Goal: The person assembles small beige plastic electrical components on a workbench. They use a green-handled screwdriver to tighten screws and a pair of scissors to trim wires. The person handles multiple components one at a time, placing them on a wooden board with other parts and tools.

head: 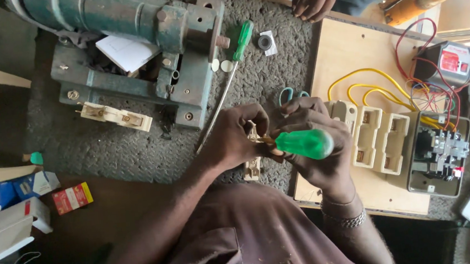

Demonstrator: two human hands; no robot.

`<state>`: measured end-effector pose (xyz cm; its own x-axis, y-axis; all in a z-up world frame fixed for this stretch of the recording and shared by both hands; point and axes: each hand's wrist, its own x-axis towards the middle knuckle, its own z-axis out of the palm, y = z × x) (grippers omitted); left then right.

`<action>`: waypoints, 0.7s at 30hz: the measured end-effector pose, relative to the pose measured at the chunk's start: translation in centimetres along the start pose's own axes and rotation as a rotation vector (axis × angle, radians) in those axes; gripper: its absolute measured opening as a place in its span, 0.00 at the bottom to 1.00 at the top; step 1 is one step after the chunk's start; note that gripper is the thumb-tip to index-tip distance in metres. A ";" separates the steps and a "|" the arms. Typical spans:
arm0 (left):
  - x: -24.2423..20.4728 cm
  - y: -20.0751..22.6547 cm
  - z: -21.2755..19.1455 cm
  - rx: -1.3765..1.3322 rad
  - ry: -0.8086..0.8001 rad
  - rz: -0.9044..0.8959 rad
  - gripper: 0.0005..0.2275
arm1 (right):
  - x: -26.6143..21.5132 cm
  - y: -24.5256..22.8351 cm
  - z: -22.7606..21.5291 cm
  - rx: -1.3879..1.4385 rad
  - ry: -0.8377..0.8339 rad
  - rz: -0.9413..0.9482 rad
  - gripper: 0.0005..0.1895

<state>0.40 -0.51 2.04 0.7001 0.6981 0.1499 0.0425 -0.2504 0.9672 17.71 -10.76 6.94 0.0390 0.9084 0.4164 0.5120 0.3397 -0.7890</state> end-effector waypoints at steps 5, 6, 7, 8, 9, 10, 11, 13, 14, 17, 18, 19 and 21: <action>-0.4 -0.7 -0.7 -0.296 -0.171 -0.334 0.12 | -0.3 -0.5 0.3 0.197 0.055 0.163 0.10; -0.6 -1.0 -0.7 -0.368 -0.149 -0.305 0.11 | 0.0 -0.9 0.3 0.203 0.039 0.194 0.10; -0.7 -1.3 -0.6 -0.439 -0.127 -0.275 0.11 | 0.3 -1.2 0.5 0.314 0.029 0.231 0.11; -0.8 -1.6 -0.3 -0.396 -0.083 -0.192 0.10 | 0.4 -1.5 0.6 0.426 0.017 0.270 0.13; -0.9 -1.9 0.0 -0.352 -0.040 -0.109 0.10 | 0.5 -1.6 0.7 0.538 0.004 0.309 0.14; -0.9 -2.2 0.4 -0.309 0.000 -0.027 0.10 | 0.5 -1.7 0.9 0.362 -0.006 0.229 0.14; -0.8 -2.4 0.7 -0.268 0.004 -0.051 0.11 | 0.4 -1.6 1.0 0.187 -0.015 0.149 0.15; -0.7 -2.6 1.2 -0.188 0.005 -0.098 0.14 | 0.1 -1.5 1.3 0.043 0.009 0.102 0.15; -0.7 -2.6 1.2 -0.221 0.009 -0.050 0.14 | 0.0 -1.5 1.4 0.076 0.040 0.133 0.14; -0.8 -2.4 0.7 -0.228 0.020 -0.071 0.14 | 0.4 -1.8 1.8 -0.203 0.054 0.059 0.13; -1.0 -2.3 0.4 -0.168 0.022 -0.187 0.12 | 0.6 -2.0 1.7 -0.359 0.045 0.006 0.13; -1.2 -2.2 0.1 -0.107 0.023 -0.302 0.11 | 0.9 -2.3 1.8 -0.292 0.120 0.026 0.12; -1.9 -2.1 -0.5 -0.029 0.127 -0.092 0.15 | 1.3 -2.8 1.7 -0.156 0.270 0.066 0.12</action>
<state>-1.36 -1.00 -0.14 0.5984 0.7968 0.0833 0.0801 -0.1630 0.9834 14.85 -10.06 8.92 0.2922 0.8225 0.4880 0.6255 0.2216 -0.7481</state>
